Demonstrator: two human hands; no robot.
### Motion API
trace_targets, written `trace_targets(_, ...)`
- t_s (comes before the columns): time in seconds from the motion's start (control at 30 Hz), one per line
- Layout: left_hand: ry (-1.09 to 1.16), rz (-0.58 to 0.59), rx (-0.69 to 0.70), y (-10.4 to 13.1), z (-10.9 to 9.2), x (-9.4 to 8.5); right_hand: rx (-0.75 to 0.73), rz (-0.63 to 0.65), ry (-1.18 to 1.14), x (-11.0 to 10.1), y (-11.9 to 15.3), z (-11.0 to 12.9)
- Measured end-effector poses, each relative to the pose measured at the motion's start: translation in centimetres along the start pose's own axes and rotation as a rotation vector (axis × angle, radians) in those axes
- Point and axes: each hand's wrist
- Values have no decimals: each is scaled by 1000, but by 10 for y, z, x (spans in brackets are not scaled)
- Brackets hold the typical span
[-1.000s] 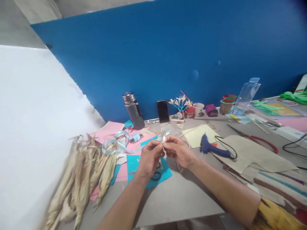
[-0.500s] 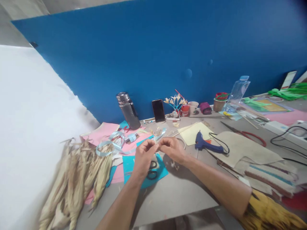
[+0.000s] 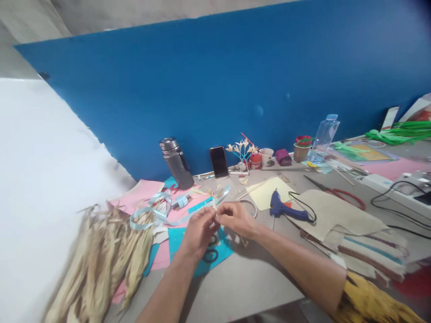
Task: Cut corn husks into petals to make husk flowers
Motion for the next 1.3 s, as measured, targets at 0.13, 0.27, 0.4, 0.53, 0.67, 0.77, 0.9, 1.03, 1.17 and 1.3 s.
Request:
trace_targets(0.13, 97, -43, -101, 0, 1, 0, 17, -6, -11, 2, 0, -1)
trace_targets(0.27, 159, -58, -139, -1, 1, 0, 41, 44, -139, 3, 0, -1)
trace_targets(0.4, 181, -77, -127, -2, 1, -1, 46, 21, -146, 7, 1, -1)
trace_targets(0.53, 189, -103, -63, 0, 2, 1, 19, -43, -169, 8, 1, 0)
trace_targets(0.67, 91, -58, 38, 3, 8, 4, 87, -99, -148, 5, -1, 1)
trace_targets(0.77, 9, -71, 122, 2, 11, 3, 138, -130, -103, 6, -3, -3)
trace_targets(0.9, -44, -169, 253, 2, -5, 2, 170, -137, -59, 14, -2, -7)
trace_targets(1.03, -198, -143, 389, 3, -39, 12, -85, -50, 274, 21, 7, -2)
trace_targets(1.17, -514, 2, 433, -26, -51, 39, -248, 177, 687, 21, 17, 8)
trace_targets(1.3, -735, 160, 305, -89, -35, 67, -386, 323, 909, 16, 21, 16)
Point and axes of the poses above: each hand's wrist, its own y-axis away from the middle knuckle, its own x-axis out of the palm, z = x × y, and after that the axes turned 12 degrees about y, right-handed
